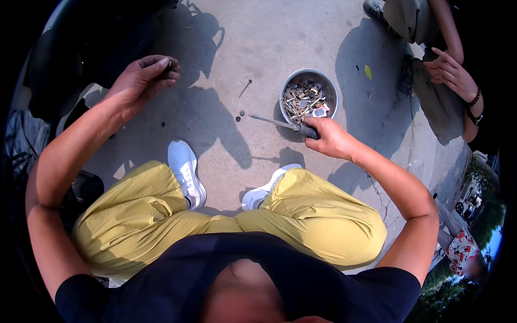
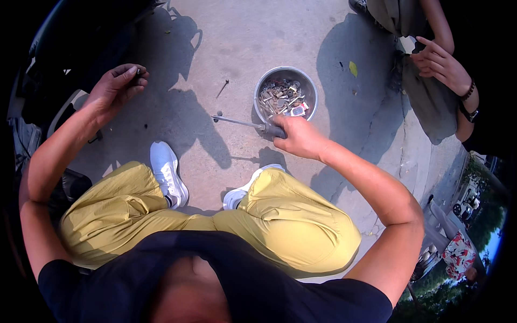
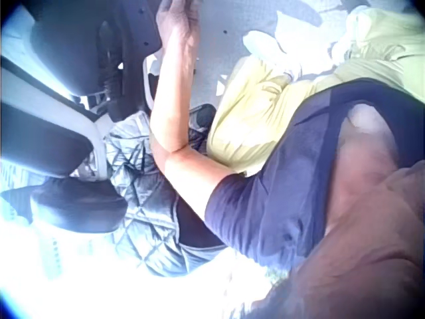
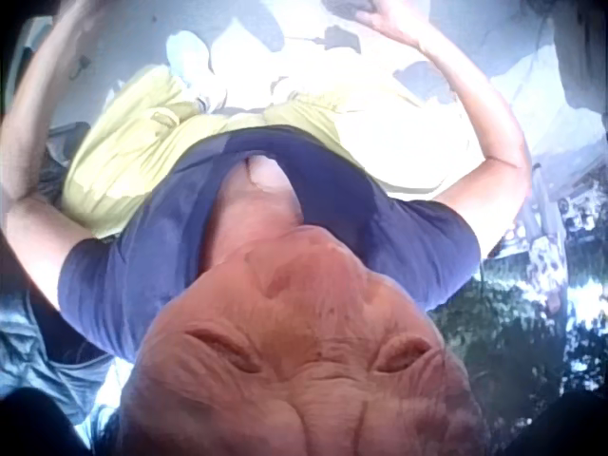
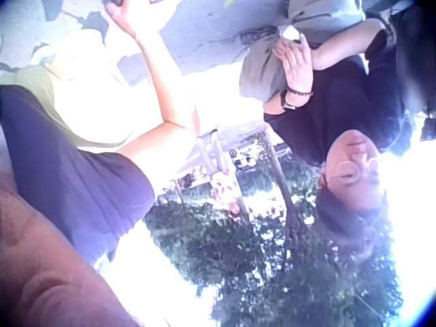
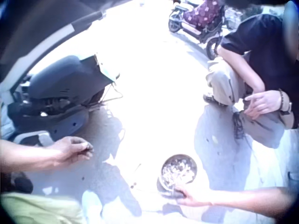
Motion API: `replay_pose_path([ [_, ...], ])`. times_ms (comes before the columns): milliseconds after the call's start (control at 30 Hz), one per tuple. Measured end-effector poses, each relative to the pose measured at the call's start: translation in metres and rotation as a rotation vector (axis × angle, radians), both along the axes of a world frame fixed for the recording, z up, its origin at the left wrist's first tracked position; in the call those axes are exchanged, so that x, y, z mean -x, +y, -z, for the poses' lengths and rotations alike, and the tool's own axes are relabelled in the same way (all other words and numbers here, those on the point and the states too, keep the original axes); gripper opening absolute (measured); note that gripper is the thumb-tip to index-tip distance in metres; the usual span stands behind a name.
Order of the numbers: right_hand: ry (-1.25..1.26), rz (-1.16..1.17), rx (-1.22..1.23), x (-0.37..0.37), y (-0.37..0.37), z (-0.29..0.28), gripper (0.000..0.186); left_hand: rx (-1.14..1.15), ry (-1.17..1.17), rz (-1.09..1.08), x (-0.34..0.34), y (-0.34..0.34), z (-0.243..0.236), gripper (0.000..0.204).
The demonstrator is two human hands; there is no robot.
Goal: The person uses a screwdriver to remove and install screws on the rear fender of a scooter. They select screws from a metal bowl, loosen fasteners, and tighten them while working on the scooter's rear assembly.
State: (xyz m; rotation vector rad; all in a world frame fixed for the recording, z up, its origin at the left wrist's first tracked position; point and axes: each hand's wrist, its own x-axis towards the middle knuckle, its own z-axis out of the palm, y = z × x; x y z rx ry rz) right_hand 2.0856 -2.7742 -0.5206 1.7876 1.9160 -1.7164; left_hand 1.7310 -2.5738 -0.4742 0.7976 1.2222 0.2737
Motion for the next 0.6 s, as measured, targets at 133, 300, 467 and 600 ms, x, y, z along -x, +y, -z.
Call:
replay_pose_path([
  [133,-0.383,0.341,-0.105,-0.057,0.014,0.073,0.021,0.271,0.067,0.297,0.029,-0.01,0.022,0.02],
  [300,-0.639,0.464,-0.355,-0.018,0.028,0.137,0.022,0.346,-0.02,0.298,0.043,-0.023,0.071,0.023],
  [467,-0.818,0.604,-0.416,-0.007,0.022,0.164,0.03,0.393,-0.191,0.268,0.021,-0.039,0.148,0.025],
  [600,-0.798,0.477,-0.539,-0.007,0.021,0.173,0.034,0.506,-0.296,0.173,0.006,-0.048,0.176,0.026],
])
